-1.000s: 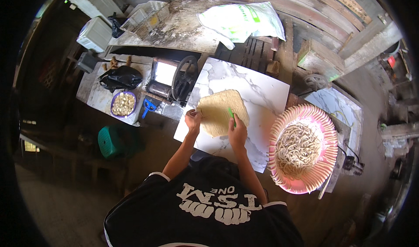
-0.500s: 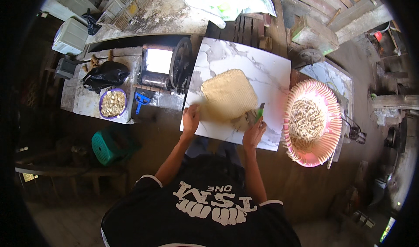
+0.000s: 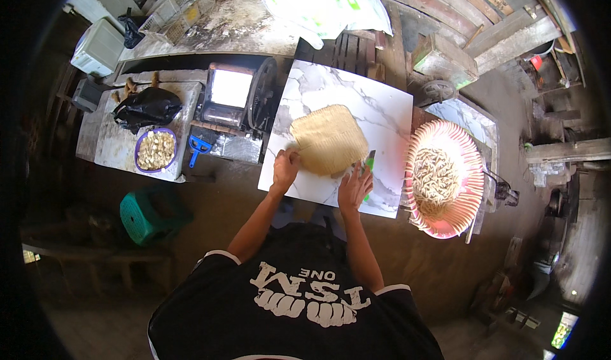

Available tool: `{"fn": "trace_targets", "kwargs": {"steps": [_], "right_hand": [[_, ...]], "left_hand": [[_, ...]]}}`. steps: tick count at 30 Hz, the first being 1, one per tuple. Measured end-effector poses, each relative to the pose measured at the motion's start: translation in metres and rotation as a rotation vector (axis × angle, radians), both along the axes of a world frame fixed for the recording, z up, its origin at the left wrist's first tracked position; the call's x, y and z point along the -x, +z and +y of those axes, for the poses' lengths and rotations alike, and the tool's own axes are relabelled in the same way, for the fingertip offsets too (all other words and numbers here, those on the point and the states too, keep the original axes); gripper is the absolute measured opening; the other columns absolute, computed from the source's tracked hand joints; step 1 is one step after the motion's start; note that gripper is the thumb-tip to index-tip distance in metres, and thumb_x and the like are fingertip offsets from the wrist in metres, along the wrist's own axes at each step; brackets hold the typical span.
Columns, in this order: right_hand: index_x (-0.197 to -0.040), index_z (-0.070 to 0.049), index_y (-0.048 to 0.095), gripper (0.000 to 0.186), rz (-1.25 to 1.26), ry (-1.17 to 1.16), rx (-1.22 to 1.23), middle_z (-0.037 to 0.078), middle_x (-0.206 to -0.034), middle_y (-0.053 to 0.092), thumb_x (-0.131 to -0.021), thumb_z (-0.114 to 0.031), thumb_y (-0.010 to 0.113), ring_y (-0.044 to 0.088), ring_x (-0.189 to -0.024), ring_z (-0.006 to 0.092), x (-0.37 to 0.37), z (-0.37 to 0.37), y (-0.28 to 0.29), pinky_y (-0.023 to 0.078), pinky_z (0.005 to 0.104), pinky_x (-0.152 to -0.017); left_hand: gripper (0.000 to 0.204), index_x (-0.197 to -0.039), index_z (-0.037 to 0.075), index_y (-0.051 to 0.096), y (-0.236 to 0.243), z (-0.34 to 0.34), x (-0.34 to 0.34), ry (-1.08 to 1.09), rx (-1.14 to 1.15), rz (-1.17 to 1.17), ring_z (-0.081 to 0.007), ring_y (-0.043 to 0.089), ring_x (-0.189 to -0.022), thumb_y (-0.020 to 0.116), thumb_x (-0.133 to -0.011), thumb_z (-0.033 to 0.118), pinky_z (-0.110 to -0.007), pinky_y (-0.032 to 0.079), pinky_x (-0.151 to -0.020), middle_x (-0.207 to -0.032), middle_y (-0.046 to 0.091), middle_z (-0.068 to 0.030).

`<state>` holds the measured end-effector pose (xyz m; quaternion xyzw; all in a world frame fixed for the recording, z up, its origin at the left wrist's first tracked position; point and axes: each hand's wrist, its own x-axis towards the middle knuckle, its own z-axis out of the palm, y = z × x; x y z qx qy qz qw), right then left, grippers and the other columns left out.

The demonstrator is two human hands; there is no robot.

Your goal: The person cuts a sheet of dough into thin strips using a knife and then gathers the resulting noodles by hand to place them into a pink basket.

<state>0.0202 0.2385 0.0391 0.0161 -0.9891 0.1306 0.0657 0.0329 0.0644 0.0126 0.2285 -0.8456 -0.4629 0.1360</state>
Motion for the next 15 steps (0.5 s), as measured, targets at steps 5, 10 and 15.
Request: {"fn": "trace_targets", "kwargs": {"steps": [5,10,15], "right_hand": [[-0.121,-0.008,0.039,0.048,0.086,0.253,0.089,0.016,-0.121,0.035,-0.075,-0.013,0.051,0.031,-0.112,0.0342,0.006,-0.027,0.005,0.025,0.0457,-0.092],[-0.119,-0.007,0.041,0.044,0.131,0.385,0.157,0.015,-0.119,0.036,-0.076,-0.012,0.049,0.034,-0.109,0.0325,0.008,-0.045,0.001,0.027,0.0459,-0.090],[-0.115,-0.006,0.044,0.040,0.124,0.436,0.212,0.014,-0.114,0.040,-0.076,-0.011,0.049,0.037,-0.105,0.0320,0.003,-0.036,0.000,0.031,0.0441,-0.087]], "left_hand": [[0.010,-0.078,0.003,0.057,0.003,0.005,0.004,0.104,-0.036,0.049,-0.0308,0.054,-0.070,0.058,-0.071,0.010,-0.038,0.044,-0.063,-0.078,0.055,-0.0161],[0.014,-0.081,0.000,0.056,0.003,0.002,0.003,0.069,-0.052,0.028,-0.0334,0.055,-0.070,0.055,-0.073,0.011,-0.040,0.044,-0.064,-0.073,0.056,-0.0172],[0.016,-0.083,-0.003,0.055,-0.002,0.008,-0.008,0.136,-0.281,0.128,-0.0227,0.056,-0.064,0.058,-0.075,0.011,-0.031,0.045,-0.059,-0.074,0.058,-0.0137]]}}
